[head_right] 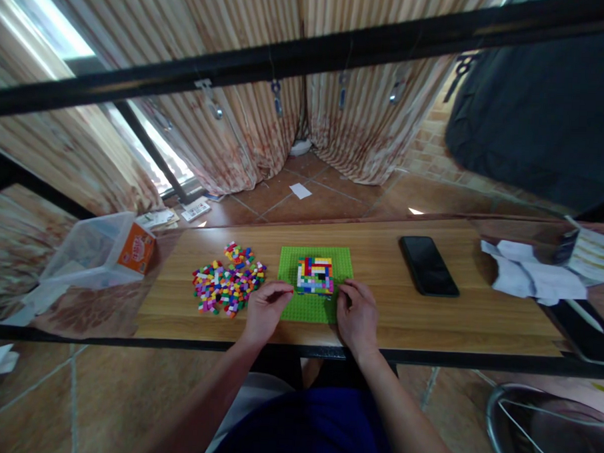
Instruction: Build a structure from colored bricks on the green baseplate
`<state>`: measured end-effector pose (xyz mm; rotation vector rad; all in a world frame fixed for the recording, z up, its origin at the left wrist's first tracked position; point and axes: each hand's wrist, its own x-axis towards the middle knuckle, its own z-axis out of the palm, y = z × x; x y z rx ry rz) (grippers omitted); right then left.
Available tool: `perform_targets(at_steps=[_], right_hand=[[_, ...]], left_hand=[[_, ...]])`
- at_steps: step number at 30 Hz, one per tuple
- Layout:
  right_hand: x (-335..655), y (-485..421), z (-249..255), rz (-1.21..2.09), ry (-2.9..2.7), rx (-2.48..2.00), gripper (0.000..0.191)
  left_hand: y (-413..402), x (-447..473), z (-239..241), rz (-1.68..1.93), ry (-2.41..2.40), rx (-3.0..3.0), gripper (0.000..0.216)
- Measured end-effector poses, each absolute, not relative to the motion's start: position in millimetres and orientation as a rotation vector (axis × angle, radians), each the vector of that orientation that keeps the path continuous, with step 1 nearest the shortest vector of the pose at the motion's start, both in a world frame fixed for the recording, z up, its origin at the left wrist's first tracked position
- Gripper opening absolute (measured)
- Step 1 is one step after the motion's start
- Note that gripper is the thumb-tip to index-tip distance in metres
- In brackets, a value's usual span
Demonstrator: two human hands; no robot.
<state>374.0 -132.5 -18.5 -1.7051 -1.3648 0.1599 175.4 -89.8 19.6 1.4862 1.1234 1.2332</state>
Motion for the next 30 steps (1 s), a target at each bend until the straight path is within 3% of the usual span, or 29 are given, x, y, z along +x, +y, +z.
perform_targets(at_steps=[13, 30], right_hand=[[373, -133, -17, 0.158, -1.360, -1.697, 0.026], [373, -132, -18, 0.119, -1.371, -1.700, 0.025]], left_hand=[[-87, 190, 12, 1.273, 1.094, 1.538, 0.009], [-85, 186, 15, 1.286, 1.094, 2.102, 0.018]])
